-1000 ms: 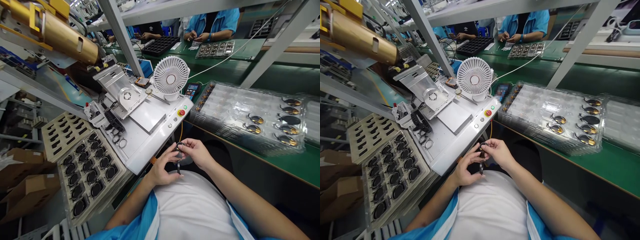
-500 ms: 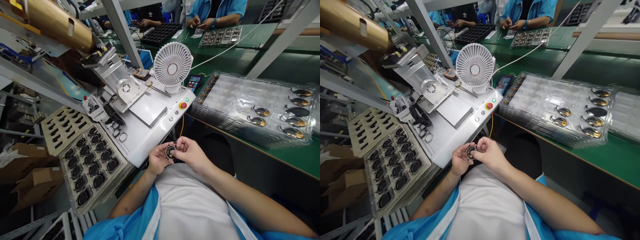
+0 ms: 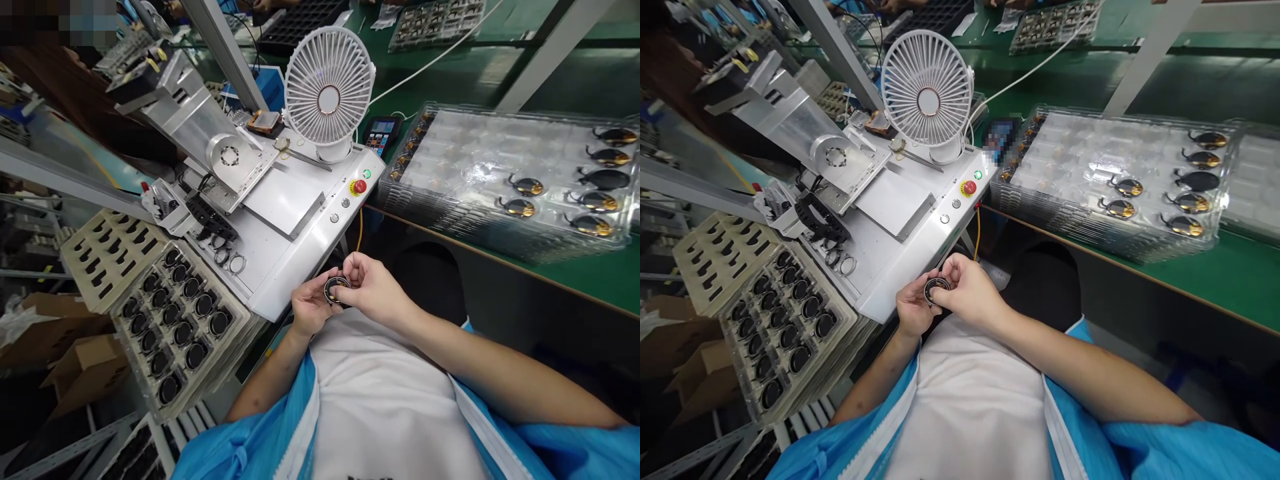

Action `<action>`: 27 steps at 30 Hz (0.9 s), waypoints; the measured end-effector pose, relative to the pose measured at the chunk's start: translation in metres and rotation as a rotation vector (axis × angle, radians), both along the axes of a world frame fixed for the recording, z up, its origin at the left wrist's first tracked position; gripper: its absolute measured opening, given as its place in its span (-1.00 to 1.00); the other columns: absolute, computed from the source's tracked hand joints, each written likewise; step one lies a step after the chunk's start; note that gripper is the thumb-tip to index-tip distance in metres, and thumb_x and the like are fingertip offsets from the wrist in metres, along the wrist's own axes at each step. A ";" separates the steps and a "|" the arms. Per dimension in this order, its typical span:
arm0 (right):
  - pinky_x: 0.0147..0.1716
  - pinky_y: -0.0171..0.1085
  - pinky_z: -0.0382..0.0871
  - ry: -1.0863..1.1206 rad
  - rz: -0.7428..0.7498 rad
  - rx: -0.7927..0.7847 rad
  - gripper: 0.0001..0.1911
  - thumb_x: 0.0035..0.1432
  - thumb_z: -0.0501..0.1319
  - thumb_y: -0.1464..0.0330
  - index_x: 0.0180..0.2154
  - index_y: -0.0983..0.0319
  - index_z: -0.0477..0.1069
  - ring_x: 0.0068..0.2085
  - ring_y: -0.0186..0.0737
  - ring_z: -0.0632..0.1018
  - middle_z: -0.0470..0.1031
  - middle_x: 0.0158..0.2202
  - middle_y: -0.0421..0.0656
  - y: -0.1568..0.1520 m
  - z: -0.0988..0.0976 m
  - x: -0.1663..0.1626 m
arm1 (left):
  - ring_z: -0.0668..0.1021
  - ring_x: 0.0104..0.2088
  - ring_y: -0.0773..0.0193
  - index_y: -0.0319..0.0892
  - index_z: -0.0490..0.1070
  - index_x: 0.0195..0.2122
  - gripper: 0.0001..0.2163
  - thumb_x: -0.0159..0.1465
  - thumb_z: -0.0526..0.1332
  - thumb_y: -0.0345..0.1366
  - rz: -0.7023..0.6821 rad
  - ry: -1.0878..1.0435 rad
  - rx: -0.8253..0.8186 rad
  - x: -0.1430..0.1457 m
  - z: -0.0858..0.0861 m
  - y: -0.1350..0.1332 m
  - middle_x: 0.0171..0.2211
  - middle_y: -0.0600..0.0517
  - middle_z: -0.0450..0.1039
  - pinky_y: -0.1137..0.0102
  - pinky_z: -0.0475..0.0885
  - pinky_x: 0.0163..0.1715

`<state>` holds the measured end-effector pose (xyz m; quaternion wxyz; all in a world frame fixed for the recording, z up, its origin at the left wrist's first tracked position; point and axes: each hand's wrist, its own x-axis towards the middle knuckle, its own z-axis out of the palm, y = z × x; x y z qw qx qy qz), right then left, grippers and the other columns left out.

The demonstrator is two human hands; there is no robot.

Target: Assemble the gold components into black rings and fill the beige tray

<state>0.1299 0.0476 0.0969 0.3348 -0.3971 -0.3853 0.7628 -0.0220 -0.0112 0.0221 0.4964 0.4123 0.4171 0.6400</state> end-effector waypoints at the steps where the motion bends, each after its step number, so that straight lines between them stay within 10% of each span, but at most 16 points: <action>1: -0.57 -0.40 0.26 0.007 0.005 -0.006 -0.64 -0.20 0.36 0.38 -0.42 0.15 0.18 -0.54 -0.39 0.40 0.39 -0.55 -0.35 0.000 -0.001 0.000 | 0.71 -0.05 0.04 0.07 0.64 -0.03 -0.45 -0.09 0.64 -0.26 -0.003 0.006 0.007 0.000 0.000 0.000 0.00 -0.05 0.66 0.22 0.68 -0.04; 27: -0.67 -0.38 0.47 0.144 0.130 -0.265 -0.34 -0.37 0.66 0.09 -0.56 0.22 0.22 -0.65 -0.36 0.47 0.52 -0.61 -0.22 0.007 -0.033 0.006 | 0.71 -0.05 0.05 0.05 0.63 0.00 -0.47 -0.03 0.61 -0.35 0.109 0.146 0.012 0.010 0.002 -0.005 0.00 -0.07 0.65 0.22 0.67 -0.01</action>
